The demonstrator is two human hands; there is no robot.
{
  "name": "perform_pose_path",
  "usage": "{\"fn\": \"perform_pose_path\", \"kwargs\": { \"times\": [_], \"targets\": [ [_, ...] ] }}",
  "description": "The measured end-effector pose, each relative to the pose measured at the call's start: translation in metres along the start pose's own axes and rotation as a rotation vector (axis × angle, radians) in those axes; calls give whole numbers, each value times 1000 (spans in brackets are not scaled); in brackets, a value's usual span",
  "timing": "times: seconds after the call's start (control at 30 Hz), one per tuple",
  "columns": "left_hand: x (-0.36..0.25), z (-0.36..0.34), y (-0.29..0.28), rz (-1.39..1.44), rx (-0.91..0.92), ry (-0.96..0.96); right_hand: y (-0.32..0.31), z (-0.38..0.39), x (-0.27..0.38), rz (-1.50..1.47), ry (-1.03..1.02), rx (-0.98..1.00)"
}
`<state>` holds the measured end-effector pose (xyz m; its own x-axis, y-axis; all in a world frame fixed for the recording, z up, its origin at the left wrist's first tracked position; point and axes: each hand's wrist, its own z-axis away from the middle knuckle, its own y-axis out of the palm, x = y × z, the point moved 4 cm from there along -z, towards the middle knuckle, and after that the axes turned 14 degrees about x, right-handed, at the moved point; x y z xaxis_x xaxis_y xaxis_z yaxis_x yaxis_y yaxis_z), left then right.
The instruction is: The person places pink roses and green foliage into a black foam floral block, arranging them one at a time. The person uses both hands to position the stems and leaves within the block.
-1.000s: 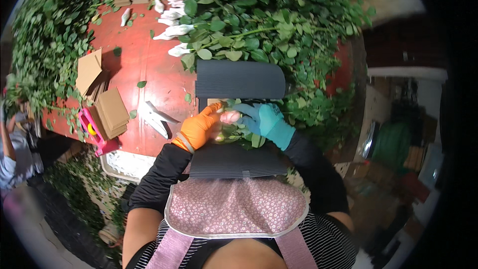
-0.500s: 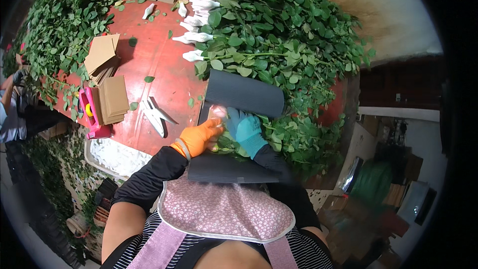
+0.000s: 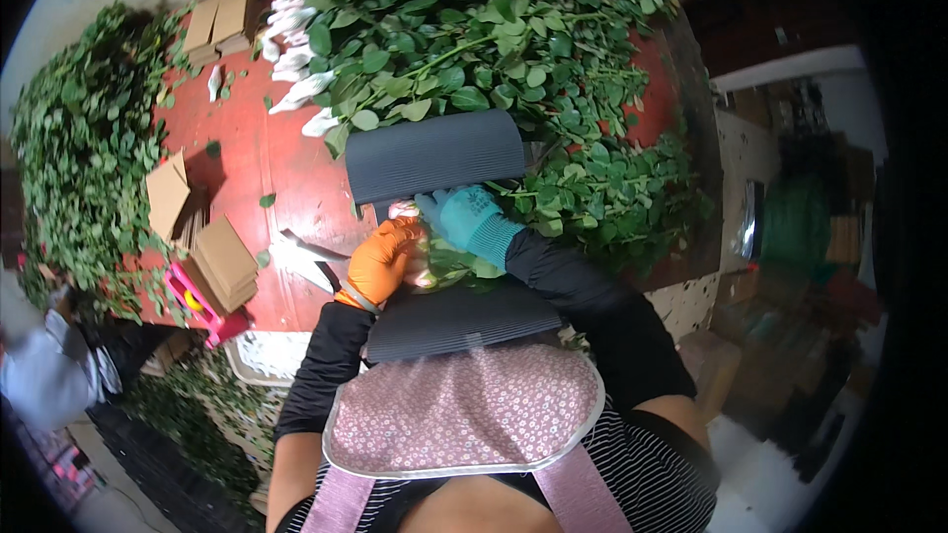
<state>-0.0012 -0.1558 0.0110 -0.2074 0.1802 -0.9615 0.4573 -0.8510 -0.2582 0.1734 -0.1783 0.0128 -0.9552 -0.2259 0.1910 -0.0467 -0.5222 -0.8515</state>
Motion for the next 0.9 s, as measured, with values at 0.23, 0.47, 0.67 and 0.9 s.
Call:
{"fn": "perform_pose_path", "kwargs": {
  "times": [0.23,0.47,0.67,0.9],
  "targets": [
    [-34,-17,-2,-517,-141,53,6,1,0,25,-7,-49],
    [4,-15,6,-108,-160,-142,-2,21,0,-62,-75,-304],
    [-3,-28,0,-602,-60,-174,-41,54,-1,-170,-104,-215],
    [5,-25,1,-602,-78,-148,-37,49,-3,-138,-91,-248]
  ]
}}
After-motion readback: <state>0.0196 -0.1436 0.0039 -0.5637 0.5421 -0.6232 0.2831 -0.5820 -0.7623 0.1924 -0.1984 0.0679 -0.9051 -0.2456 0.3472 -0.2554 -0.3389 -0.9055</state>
